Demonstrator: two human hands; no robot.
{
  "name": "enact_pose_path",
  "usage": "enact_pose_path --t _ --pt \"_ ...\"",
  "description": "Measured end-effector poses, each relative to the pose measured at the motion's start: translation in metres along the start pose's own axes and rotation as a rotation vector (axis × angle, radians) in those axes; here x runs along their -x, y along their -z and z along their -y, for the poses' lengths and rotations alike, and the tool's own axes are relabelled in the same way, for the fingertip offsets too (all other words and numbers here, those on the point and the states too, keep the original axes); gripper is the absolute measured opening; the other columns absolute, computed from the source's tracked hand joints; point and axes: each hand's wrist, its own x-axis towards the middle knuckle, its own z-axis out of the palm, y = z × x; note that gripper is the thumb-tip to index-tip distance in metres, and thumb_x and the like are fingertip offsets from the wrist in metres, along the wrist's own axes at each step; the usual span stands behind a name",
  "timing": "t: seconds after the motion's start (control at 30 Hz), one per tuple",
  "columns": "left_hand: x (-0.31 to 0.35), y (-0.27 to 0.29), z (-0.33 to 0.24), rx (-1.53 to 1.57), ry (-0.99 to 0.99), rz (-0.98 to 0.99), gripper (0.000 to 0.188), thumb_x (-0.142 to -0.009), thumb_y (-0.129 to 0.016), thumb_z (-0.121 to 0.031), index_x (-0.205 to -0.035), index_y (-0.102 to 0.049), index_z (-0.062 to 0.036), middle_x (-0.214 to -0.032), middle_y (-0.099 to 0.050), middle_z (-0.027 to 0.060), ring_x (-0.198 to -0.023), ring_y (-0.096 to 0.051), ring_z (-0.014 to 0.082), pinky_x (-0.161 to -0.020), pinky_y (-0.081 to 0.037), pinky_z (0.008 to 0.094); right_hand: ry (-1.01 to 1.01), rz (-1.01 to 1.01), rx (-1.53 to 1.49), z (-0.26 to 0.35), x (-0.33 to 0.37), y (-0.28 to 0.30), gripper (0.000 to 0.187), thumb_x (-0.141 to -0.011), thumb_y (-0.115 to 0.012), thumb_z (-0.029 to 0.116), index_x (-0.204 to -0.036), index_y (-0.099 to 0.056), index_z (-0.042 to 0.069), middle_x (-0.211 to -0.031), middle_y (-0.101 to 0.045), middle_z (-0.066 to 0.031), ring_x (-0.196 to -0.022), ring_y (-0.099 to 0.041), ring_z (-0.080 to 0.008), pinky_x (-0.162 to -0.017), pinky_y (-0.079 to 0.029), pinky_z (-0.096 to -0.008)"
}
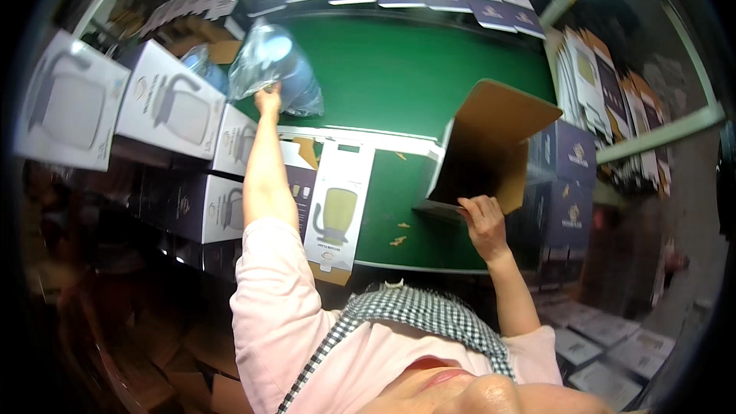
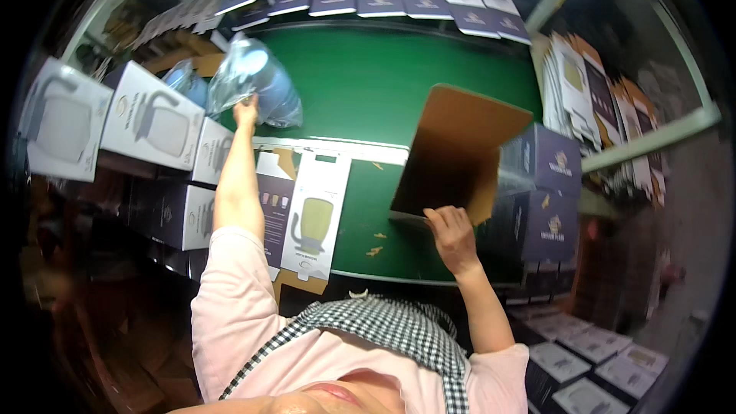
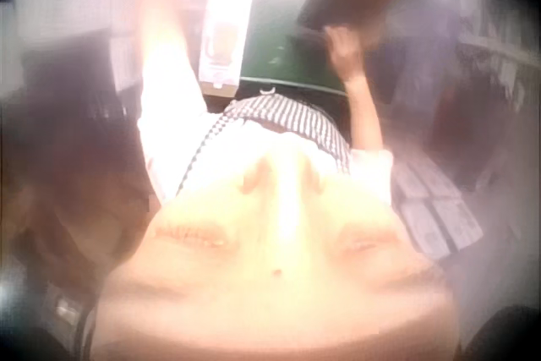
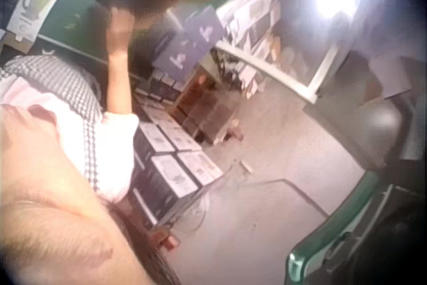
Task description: The person organizes smaller product boxes into larger shipping cartons and then individually packs items into product boxes by placing an object inside and closing the lid.
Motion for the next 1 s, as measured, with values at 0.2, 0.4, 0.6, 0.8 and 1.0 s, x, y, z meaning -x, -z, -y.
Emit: enact_pose_path --t 0.2,0.4,0.6,0.8,1.0 --pt "0.136 0.044 -0.186 -0.050 -0.235 -0.040 0.053 -0.082 -0.075 -0.055 -0.071 -0.068 -0.0034 -0.057 -0.057 0.0021 -0.051 -0.042 0.0116 -0.051 -0.039 0.0318 -0.065 -0.036 0.163 0.001 0.031 0.000 0.029 -0.081 -0.070 0.004 -0.108 -0.062 0.007 -0.091 -0.054 -0.0052 -0.082 -0.055 -0.0227 -0.079 -0.045 -0.0366" --pt "0.285 0.202 -0.324 0.571 -0.372 0.201 0.032 -0.091 -0.069 -0.015 -0.119 -0.064 -0.0019 -0.085 -0.065 0.0032 -0.064 -0.059 0.0096 -0.047 -0.040 0.0213 0.037 -0.301 -0.121 -0.008 0.038 -0.026 0.029 -0.078 -0.069 0.003 -0.106 -0.063 0.005 -0.090 -0.055 -0.0061 -0.084 -0.056 -0.0240 -0.083 -0.044 -0.0386" --pt "0.397 0.105 -0.396 0.060 -1.171 0.196 0.019 -0.080 -0.077 -0.018 -0.093 -0.071 -0.0057 -0.075 -0.065 0.0089 -0.055 -0.051 0.0179 -0.054 -0.042 0.0328 0.015 -0.384 -0.187 -0.025 0.067 -0.029 0.029 -0.070 -0.066 0.005 -0.099 -0.068 0.003 -0.093 -0.061 -0.0059 -0.090 -0.060 -0.0267 -0.084 -0.048 -0.0423" --pt "0.461 0.002 -0.344 0.238 -0.819 0.315 0.030 -0.083 -0.076 -0.028 -0.083 -0.068 0.0019 -0.064 -0.061 0.0169 -0.057 -0.060 0.0298 -0.057 -0.046 0.0402 0.168 -0.285 -0.050 -0.015 0.064 -0.010 0.026 -0.072 -0.062 0.008 -0.096 -0.071 0.004 -0.089 -0.063 -0.0038 -0.089 -0.061 -0.0216 -0.082 -0.050 -0.0363" --pt "0.456 0.016 -0.250 -0.445 -1.351 0.170 0.063 -0.079 -0.074 -0.030 -0.134 -0.053 -0.0068 -0.132 -0.046 0.0250 -0.127 -0.044 0.0405 -0.109 -0.025 0.0551 0.168 -0.416 -0.058 -0.029 0.050 0.046 0.043 -0.074 -0.074 0.018 -0.113 -0.063 0.004 -0.104 -0.060 -0.0087 -0.095 -0.059 -0.0259 -0.084 -0.049 -0.0368"
